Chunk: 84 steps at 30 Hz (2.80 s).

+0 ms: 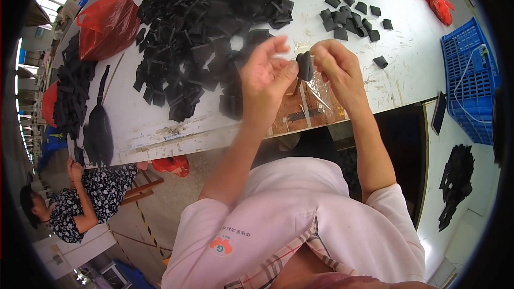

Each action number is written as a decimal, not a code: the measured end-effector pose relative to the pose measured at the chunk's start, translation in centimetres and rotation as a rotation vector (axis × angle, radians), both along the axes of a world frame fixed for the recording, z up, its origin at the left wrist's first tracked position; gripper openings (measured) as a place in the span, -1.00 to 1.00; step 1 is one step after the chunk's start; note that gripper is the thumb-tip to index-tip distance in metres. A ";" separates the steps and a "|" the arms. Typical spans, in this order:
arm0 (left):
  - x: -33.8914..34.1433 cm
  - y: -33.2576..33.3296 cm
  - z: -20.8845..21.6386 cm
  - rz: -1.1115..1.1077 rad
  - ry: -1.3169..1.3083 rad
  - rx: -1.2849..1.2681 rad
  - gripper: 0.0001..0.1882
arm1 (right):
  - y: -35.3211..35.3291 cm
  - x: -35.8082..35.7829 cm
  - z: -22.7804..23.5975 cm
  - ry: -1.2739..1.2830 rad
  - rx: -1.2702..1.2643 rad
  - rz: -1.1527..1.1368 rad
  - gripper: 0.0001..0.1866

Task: Picking up small black rubber components and sliding them onto a thin metal fixture on a workbench for assembly or inspection.

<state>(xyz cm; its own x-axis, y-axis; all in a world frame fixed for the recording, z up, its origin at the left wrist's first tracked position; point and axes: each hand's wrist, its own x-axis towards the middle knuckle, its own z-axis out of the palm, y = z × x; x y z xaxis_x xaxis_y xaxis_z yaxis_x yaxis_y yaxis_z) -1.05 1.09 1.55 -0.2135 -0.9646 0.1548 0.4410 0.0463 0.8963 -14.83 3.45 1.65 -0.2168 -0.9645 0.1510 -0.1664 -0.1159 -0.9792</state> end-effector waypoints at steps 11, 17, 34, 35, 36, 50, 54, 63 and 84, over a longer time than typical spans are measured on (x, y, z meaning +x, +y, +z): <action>-0.1 -0.6 0.4 0.084 0.117 -0.164 -0.90 | 1.7 2.3 1.7 0.354 -0.357 -0.160 -0.74; 0.3 -0.9 -0.4 0.075 0.277 -0.108 -0.89 | 1.6 2.5 2.1 0.368 -0.349 -0.190 -0.87; 2.3 -3.0 -1.1 -0.174 -0.432 -0.289 -0.91 | 1.2 1.2 1.8 0.536 -0.270 -0.049 -0.89; 2.3 -3.6 -1.5 -0.176 -0.436 -0.287 -0.91 | 0.8 0.3 2.2 0.428 -0.221 0.004 -0.85; 2.3 -4.6 -2.0 -0.058 -0.518 -0.295 -0.91 | 0.7 -0.5 3.1 -0.004 -0.043 0.015 -0.80; -2.0 -15.6 -10.4 0.074 -1.689 -0.436 -0.73 | 5.2 -1.2 -4.5 -0.391 0.437 -0.046 -0.63; -0.5 -14.7 -9.1 0.303 -1.539 -0.526 -0.82 | 5.6 -0.2 -4.5 -0.363 0.443 0.028 -0.66; 6.0 -4.1 -2.7 -0.505 -0.373 0.280 -0.86 | 4.0 4.4 -2.8 0.231 0.032 -0.015 -0.74; 4.1 1.3 -2.8 -0.179 -0.282 0.400 -0.97 | 5.0 4.2 -3.4 1.009 -0.335 -0.085 -0.78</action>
